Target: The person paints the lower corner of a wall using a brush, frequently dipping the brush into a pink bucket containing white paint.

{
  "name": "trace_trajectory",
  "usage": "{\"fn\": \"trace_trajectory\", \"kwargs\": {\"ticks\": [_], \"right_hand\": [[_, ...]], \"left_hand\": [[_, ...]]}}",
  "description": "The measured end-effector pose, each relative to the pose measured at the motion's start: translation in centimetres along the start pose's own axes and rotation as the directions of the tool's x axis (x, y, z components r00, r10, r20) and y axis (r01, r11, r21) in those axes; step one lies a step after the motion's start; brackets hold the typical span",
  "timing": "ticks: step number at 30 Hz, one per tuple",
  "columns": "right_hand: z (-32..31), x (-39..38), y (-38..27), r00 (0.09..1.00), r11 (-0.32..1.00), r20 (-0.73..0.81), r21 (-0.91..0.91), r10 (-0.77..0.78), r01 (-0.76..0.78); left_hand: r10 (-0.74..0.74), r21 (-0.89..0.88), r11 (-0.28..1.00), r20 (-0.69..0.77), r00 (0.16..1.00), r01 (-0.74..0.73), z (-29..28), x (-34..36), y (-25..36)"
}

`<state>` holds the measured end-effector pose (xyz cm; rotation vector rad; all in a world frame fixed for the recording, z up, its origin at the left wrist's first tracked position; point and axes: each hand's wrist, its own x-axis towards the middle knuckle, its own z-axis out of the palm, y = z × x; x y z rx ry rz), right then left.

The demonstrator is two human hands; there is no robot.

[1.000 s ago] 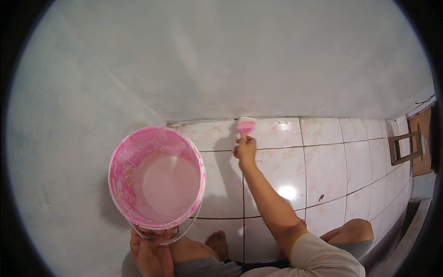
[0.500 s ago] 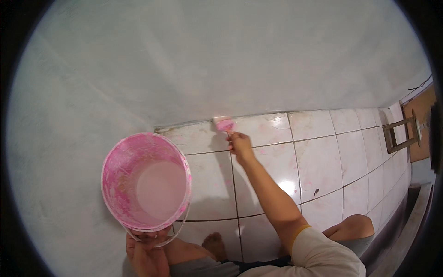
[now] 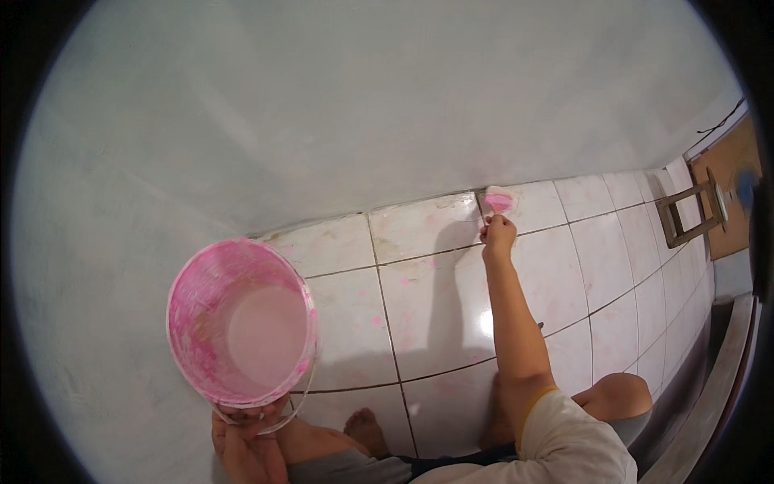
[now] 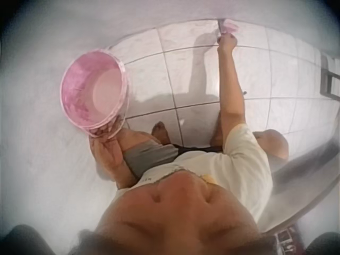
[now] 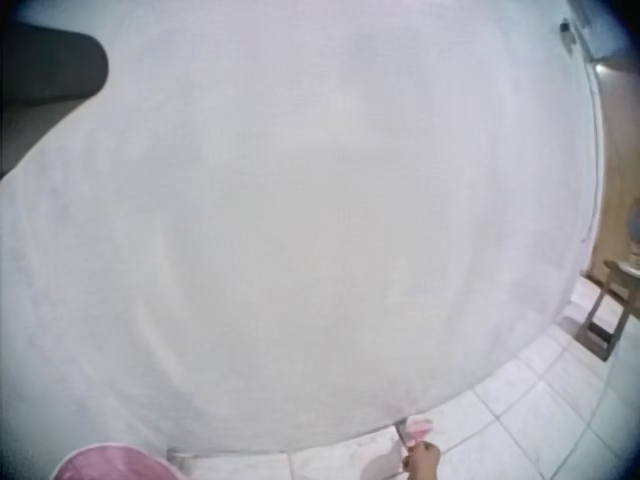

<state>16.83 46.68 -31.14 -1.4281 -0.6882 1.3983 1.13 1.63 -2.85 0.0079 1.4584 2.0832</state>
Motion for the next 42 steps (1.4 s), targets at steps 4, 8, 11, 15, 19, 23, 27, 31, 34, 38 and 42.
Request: {"fn": "trace_trajectory", "kwargs": {"ticks": [4, 8, 11, 15, 19, 23, 27, 31, 34, 38, 42], "right_hand": [[2.0, -2.2, 3.3, 0.976, 0.998, 0.211, -0.057, 0.051, -0.040], [5.2, -10.5, 3.8, 0.866, 0.971, 0.440, -0.125, 0.238, -0.204], [4.9, -11.0, 2.9, 0.785, 0.952, 0.538, -0.161, 0.306, -0.261], [2.6, -6.5, 0.3, 0.820, 0.960, 0.501, -0.173, 0.277, -0.218], [-1.4, 0.2, -2.7, 0.911, 0.975, 0.352, -0.138, 0.213, -0.174], [-4.8, 4.9, -5.6, 0.974, 0.988, 0.179, -0.092, 0.138, -0.123], [-7.4, 8.2, -6.4, 0.999, 1.000, 0.050, 0.000, 0.015, -0.015], [-6.5, 8.3, -4.6, 1.000, 1.000, 0.005, 0.010, -0.025, 0.025], [-3.6, 5.6, -1.7, 0.993, 0.997, 0.115, -0.063, -0.033, 0.040], [1.4, -2.0, 2.4, 0.964, 0.991, 0.263, -0.135, 0.040, -0.005], [3.1, -8.9, 3.6, 0.885, 0.990, 0.444, -0.075, 0.143, -0.123]], "left_hand": [[0.001, 0.022, 1.000, 0.017, 1.000, -0.001, 1.0, 0.1, -0.4], [0.016, 0.046, 0.999, 0.002, 1.000, -0.016, 1.4, 0.0, -0.7], [0.013, 0.055, 0.998, 0.021, 1.000, -0.014, 2.2, 0.1, -1.0], [0.018, 0.064, 0.998, 0.038, 0.999, -0.020, 3.1, 0.2, -1.5], [0.026, 0.072, 0.997, 0.056, 0.998, -0.030, 3.6, 0.4, -1.8], [0.032, 0.083, 0.996, 0.058, 0.998, -0.037, 4.0, 0.3, -2.0], [0.038, 0.095, 0.995, 0.053, 0.998, -0.043, 4.1, -0.3, -2.0], [0.046, 0.106, 0.993, 0.030, 0.998, -0.049, 3.7, -0.8, -1.9], [0.054, 0.106, 0.993, 0.018, 0.998, -0.055, 3.5, -1.0, -1.8], [0.062, 0.100, 0.993, 0.018, 0.998, -0.064, 3.3, -0.8, -1.5], [0.068, 0.080, 0.994, 0.006, 0.998, -0.069, 2.7, -0.8, -1.3]]}}
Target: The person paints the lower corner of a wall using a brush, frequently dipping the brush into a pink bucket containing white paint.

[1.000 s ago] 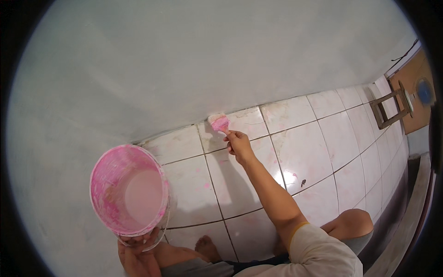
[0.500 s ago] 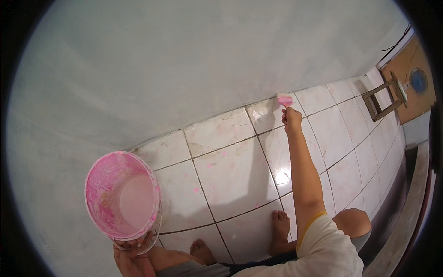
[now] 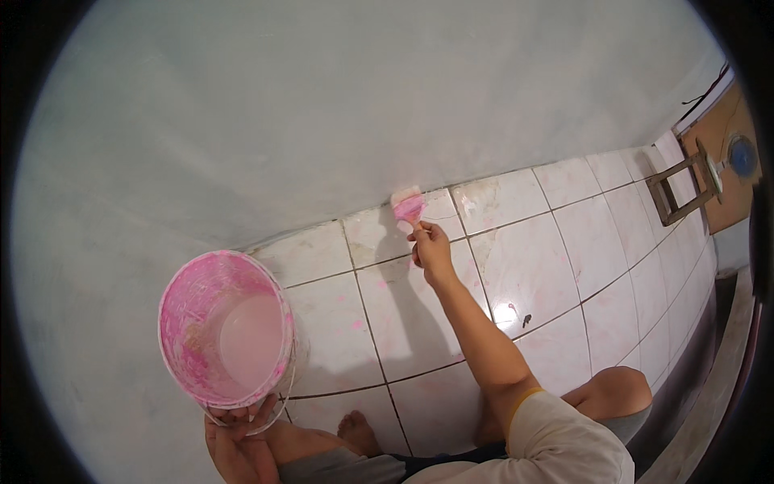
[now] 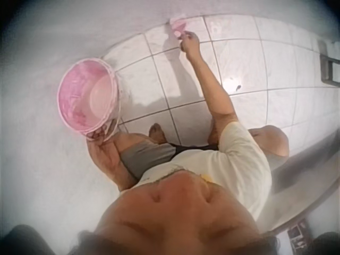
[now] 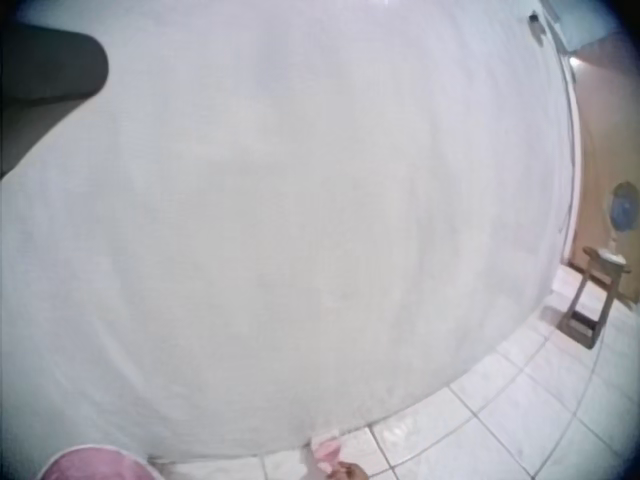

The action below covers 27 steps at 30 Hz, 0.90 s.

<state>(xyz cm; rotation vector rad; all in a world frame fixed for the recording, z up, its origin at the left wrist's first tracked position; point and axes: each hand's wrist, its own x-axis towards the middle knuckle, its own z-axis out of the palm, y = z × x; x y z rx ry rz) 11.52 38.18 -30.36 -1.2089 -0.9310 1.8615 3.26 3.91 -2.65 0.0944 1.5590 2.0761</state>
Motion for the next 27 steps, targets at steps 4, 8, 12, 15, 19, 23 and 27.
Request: {"fn": "trace_trajectory", "kwargs": {"ticks": [4, 8, 12, 15, 19, 23, 27], "right_hand": [[0.4, -1.8, -0.3, 0.998, 0.998, -0.001, -0.009, 0.068, -0.068], [-2.2, 1.0, -1.0, 0.993, 0.995, -0.075, -0.037, 0.089, -0.092], [-1.9, 2.0, -3.5, 0.999, 0.997, -0.032, -0.069, 0.033, -0.036], [1.0, -2.9, -7.6, 0.999, 0.998, 0.001, -0.047, -0.051, 0.051], [-0.2, -3.4, -5.8, 0.998, 0.998, -0.039, -0.056, 0.039, -0.042], [-0.5, 0.7, -1.2, 0.995, 0.986, -0.030, -0.130, 0.098, -0.102], [1.1, 1.2, -2.5, 1.000, 0.994, -0.021, -0.108, 0.017, -0.019]], "left_hand": [[0.005, -0.012, 1.000, -0.009, 1.000, -0.005, -0.6, 0.0, 0.3], [0.000, -0.025, 1.000, 0.001, 1.000, 0.000, -0.7, 0.1, 0.5], [0.003, -0.023, 1.000, -0.008, 1.000, -0.003, -1.3, 0.4, 0.3], [0.020, -0.026, 0.999, -0.063, 0.998, -0.022, -2.0, 0.3, 0.5], [0.031, -0.038, 0.999, -0.071, 0.997, -0.034, -2.0, 0.3, 0.6], [0.051, -0.030, 0.998, -0.070, 0.996, -0.053, -1.6, 0.5, 0.5], [0.036, -0.039, 0.999, -0.009, 0.999, -0.036, -3.1, 0.8, 0.3]]}}
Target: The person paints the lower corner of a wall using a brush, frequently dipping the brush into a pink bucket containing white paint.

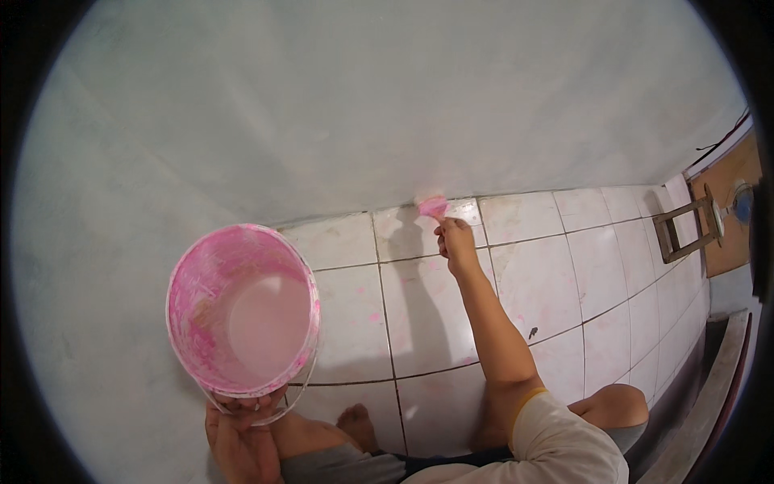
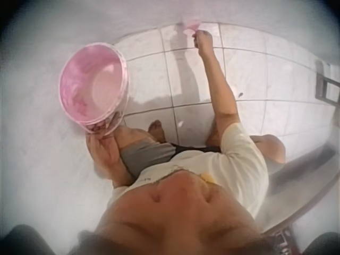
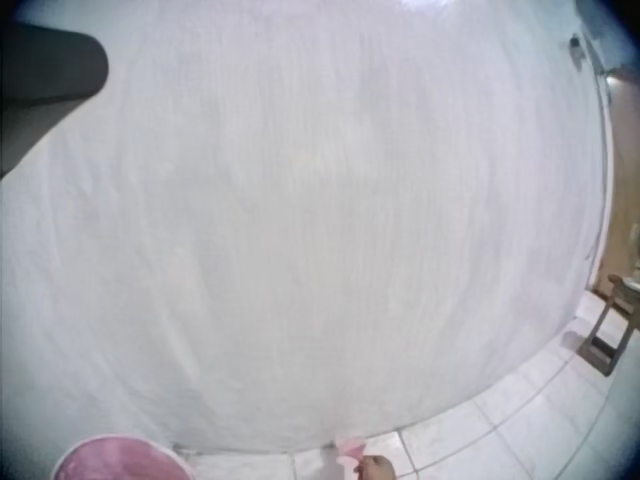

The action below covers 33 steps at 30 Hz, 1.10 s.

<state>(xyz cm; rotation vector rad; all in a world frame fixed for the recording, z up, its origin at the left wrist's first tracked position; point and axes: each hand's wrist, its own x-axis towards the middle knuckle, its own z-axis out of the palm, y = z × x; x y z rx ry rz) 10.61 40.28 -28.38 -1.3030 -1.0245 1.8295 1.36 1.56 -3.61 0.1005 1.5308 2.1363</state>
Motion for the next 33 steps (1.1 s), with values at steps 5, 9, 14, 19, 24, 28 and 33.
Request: {"fn": "trace_trajectory", "kwargs": {"ticks": [5, 9, 14, 19, 24, 28, 33], "right_hand": [[1.9, -8.6, -5.0, 0.989, 0.990, 0.092, 0.093, -0.116, 0.107], [2.5, -7.3, -1.2, 0.999, 0.998, 0.018, -0.042, 0.042, -0.041], [3.2, -1.6, 4.3, 0.980, 0.980, 0.079, -0.098, 0.183, -0.175], [7.1, -6.6, -1.3, 0.993, 0.999, 0.113, 0.049, -0.030, 0.025], [7.7, -10.7, -0.1, 0.990, 1.000, 0.139, 0.018, -0.025, 0.023], [9.0, -5.7, 6.7, 0.979, 0.982, 0.097, -0.076, 0.180, -0.173], [11.7, -3.6, 6.3, 0.976, 0.984, 0.133, -0.057, 0.175, -0.169]], "left_hand": [[0.079, -0.035, 0.996, -0.029, 0.996, -0.080, -1.0, -0.3, -0.6], [0.072, -0.031, 0.997, -0.009, 0.997, -0.072, -0.3, -0.2, -0.2], [0.000, -0.055, 0.998, -0.066, 0.998, -0.004, 0.1, 0.5, 0.0], [0.007, -0.059, 0.998, -0.135, 0.991, -0.015, -1.4, 0.6, -0.1], [0.019, -0.060, 0.998, -0.142, 0.990, -0.028, -1.6, 0.7, -0.2], [0.000, -0.087, 0.996, -0.102, 0.995, -0.009, -1.4, 1.0, 0.4], [-0.004, -0.104, 0.995, -0.056, 0.998, -0.002, -2.0, 1.4, 0.3]]}}
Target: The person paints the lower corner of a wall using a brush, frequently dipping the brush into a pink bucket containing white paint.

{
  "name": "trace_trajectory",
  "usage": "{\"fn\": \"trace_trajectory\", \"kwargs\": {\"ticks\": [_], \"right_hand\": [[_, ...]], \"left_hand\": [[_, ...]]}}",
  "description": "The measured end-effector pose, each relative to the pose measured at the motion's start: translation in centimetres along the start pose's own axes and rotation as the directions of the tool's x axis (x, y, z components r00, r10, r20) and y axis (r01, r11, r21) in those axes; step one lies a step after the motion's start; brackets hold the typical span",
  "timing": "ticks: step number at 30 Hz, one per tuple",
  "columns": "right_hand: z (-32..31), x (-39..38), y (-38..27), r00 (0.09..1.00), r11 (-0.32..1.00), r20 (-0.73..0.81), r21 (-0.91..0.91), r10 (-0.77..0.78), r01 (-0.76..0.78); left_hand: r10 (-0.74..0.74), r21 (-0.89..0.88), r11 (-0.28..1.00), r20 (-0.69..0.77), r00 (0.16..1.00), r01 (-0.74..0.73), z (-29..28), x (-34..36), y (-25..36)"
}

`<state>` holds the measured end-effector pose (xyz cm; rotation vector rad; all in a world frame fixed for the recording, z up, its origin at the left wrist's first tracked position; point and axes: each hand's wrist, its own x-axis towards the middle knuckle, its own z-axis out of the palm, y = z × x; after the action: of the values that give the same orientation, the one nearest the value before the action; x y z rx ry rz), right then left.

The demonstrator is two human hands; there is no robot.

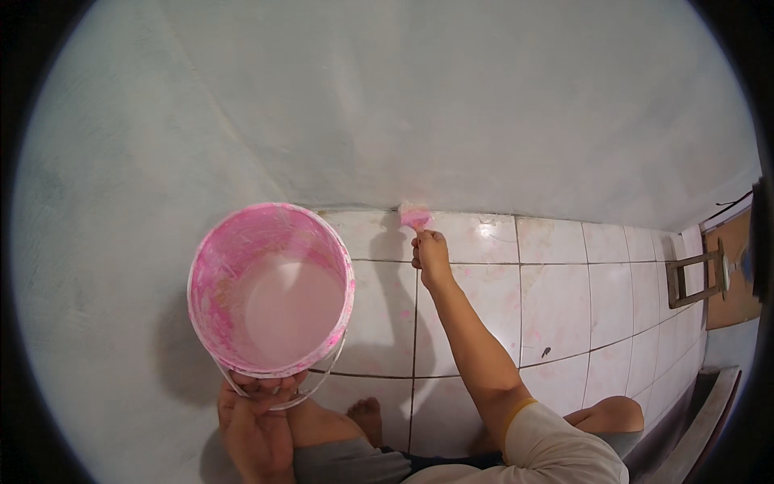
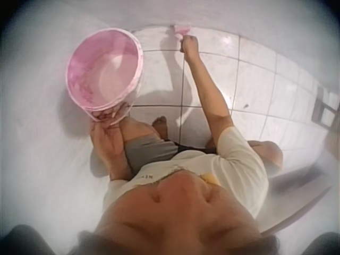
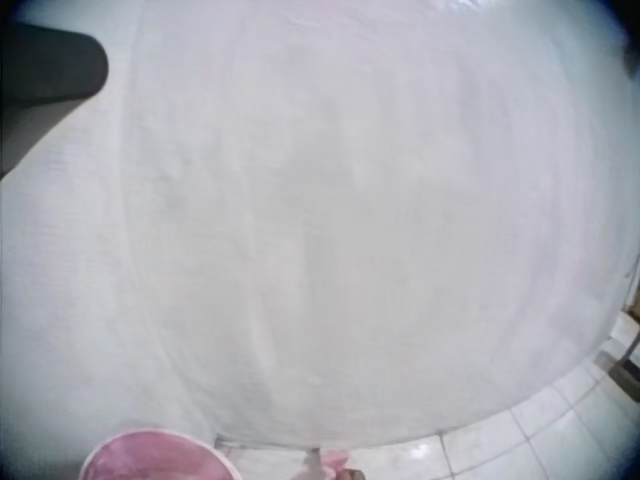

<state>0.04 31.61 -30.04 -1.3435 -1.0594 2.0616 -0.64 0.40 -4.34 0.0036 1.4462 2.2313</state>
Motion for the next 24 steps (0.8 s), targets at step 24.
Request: {"fn": "trace_trajectory", "kwargs": {"ticks": [24], "right_hand": [[9.7, -13.8, -8.6, 0.945, 0.975, 0.277, 0.182, -0.174, 0.126]], "left_hand": [[0.006, -0.121, 0.992, -0.140, 0.990, -0.023, -3.4, -0.6, 0.9]]}}
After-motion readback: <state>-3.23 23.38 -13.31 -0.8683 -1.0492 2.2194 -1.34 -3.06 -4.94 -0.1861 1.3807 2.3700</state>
